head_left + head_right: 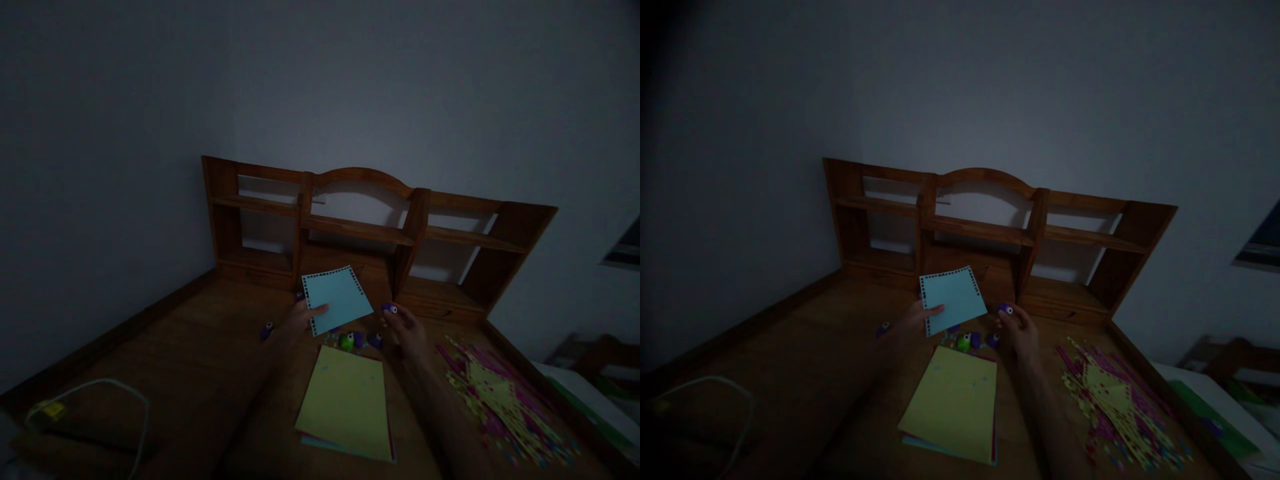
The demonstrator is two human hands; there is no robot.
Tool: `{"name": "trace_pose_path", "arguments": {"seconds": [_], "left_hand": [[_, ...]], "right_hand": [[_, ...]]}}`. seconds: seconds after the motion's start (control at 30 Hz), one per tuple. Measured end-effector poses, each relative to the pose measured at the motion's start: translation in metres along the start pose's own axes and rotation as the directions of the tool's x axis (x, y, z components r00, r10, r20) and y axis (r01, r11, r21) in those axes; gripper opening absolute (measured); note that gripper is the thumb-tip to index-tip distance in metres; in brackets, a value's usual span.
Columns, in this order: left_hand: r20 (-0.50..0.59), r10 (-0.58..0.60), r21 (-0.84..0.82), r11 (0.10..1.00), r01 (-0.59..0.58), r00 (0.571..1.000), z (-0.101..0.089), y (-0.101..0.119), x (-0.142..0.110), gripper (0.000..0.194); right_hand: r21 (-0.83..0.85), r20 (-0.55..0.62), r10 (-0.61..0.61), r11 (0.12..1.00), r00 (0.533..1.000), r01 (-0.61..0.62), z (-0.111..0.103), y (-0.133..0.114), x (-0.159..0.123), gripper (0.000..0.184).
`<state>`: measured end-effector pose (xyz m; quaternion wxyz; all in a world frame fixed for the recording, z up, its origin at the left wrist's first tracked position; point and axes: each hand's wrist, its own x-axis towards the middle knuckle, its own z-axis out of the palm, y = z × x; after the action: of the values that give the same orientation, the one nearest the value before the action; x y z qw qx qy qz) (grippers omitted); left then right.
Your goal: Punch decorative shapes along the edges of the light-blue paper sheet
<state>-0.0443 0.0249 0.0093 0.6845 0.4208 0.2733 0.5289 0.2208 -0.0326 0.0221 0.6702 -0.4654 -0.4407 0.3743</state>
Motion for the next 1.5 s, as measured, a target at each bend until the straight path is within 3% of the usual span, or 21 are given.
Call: {"name": "trace_pose_path", "arguments": {"seconds": [0.23,0.4,0.5,0.67,0.83,1.07,1.37,1.5], "left_hand": [[-0.030,0.018,0.222,0.975,-0.011,0.999,0.002,-0.014,-0.001,0.058],[-0.135,0.074,0.385,0.923,-0.016,0.988,0.002,-0.013,-0.001,0.061],[-0.137,0.090,0.424,0.905,-0.024,0.986,0.002,-0.010,-0.003,0.061],[-0.133,0.066,0.498,0.867,0.009,0.989,0.003,-0.011,-0.005,0.054],[-0.062,0.021,0.504,0.864,0.013,0.998,0.004,-0.015,-0.006,0.047],[-0.043,0.000,0.516,0.856,0.022,0.999,0.003,-0.015,-0.009,0.045],[-0.040,0.028,0.511,0.860,-0.004,0.999,0.004,-0.015,-0.009,0.047],[-0.066,0.038,0.500,0.866,0.000,0.997,0.006,-0.014,-0.009,0.048]], "right_hand": [[0.223,-0.043,0.063,0.973,0.997,-0.051,-0.017,0.014,0.016,0.042],[0.254,0.071,0.049,0.965,0.996,-0.066,-0.009,0.022,0.008,0.046],[0.273,0.130,0.080,0.955,0.988,-0.114,-0.004,0.023,0.004,0.042],[0.272,0.116,0.110,0.952,0.987,-0.138,-0.004,0.026,0.006,0.035],[0.181,0.131,0.103,0.975,0.986,-0.126,-0.006,0.026,0.009,0.030],[0.132,0.163,0.119,0.981,0.979,-0.141,-0.002,0.025,0.003,0.032],[0.104,0.186,0.125,0.984,0.975,-0.146,0.001,0.028,0.003,0.036],[0.080,0.251,0.135,0.984,0.958,-0.159,0.001,0.029,0.002,0.033]]}}
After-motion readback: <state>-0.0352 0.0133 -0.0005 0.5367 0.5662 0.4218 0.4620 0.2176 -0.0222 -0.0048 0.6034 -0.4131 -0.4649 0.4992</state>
